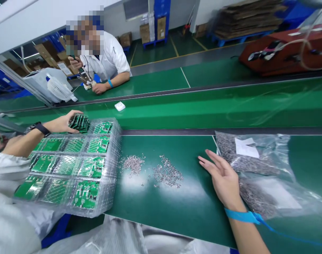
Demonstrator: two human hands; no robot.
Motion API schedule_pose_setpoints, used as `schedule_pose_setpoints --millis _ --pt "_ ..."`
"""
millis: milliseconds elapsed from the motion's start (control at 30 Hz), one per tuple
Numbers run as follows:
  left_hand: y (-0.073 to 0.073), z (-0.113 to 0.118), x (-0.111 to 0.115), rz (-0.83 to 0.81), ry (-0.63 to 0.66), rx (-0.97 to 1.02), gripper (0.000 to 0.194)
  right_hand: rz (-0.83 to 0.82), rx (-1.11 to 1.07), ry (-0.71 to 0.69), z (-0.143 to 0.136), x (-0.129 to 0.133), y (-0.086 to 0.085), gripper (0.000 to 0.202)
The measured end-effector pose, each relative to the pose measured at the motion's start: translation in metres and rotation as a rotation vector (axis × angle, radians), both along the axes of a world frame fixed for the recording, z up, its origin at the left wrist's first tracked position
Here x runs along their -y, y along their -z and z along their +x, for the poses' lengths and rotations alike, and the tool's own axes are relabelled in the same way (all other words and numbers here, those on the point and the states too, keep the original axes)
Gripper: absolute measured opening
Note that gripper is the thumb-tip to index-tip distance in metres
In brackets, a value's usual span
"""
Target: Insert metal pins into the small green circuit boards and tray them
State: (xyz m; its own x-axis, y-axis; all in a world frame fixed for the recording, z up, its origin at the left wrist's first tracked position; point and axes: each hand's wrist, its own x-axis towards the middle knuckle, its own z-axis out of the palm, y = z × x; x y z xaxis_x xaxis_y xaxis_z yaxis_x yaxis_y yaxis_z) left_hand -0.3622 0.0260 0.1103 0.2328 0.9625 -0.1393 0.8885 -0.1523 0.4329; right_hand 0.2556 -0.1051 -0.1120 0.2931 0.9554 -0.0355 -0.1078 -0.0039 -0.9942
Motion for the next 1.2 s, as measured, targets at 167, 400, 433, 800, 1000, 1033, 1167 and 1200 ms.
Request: schedule_pose_setpoints --millis 167,400,433,800,1000,1033,1167,1200 --pt "0.002 -0.004 0.009 0.068 -0.033 0.085 0.105 0.008 -0.031 0.012 0.002 -0.003 0.006 0.051" --pt "0.009 -0.003 0.016 0.075 -0.076 0.088 0.105 -0.02 -0.057 0.031 0.003 -0.004 0.008 0.055" --pt "0.011 -0.002 0.015 0.071 -0.076 0.076 0.105 -0.022 -0.059 0.033 0.003 -0.005 0.008 0.056" --pt "-0.016 -0.017 0.05 0.021 -0.083 -0.101 0.105 -0.041 -0.096 0.094 -0.003 -0.002 -0.008 0.042" --pt "-0.015 0.0 0.087 -0.156 0.001 -0.271 0.104 -0.026 -0.114 0.131 -0.004 -0.006 -0.007 0.056" --pt "-0.013 0.003 0.087 -0.149 -0.008 -0.281 0.107 -0.025 -0.116 0.132 -0.004 -0.006 -0.007 0.056" --pt "-0.005 0.01 0.083 -0.15 -0.004 -0.304 0.112 -0.028 -0.131 0.141 -0.004 -0.005 -0.007 0.056" --pt "-0.004 0.011 0.082 -0.149 -0.002 -0.306 0.114 -0.033 -0.135 0.142 -0.004 -0.005 -0.007 0.056"
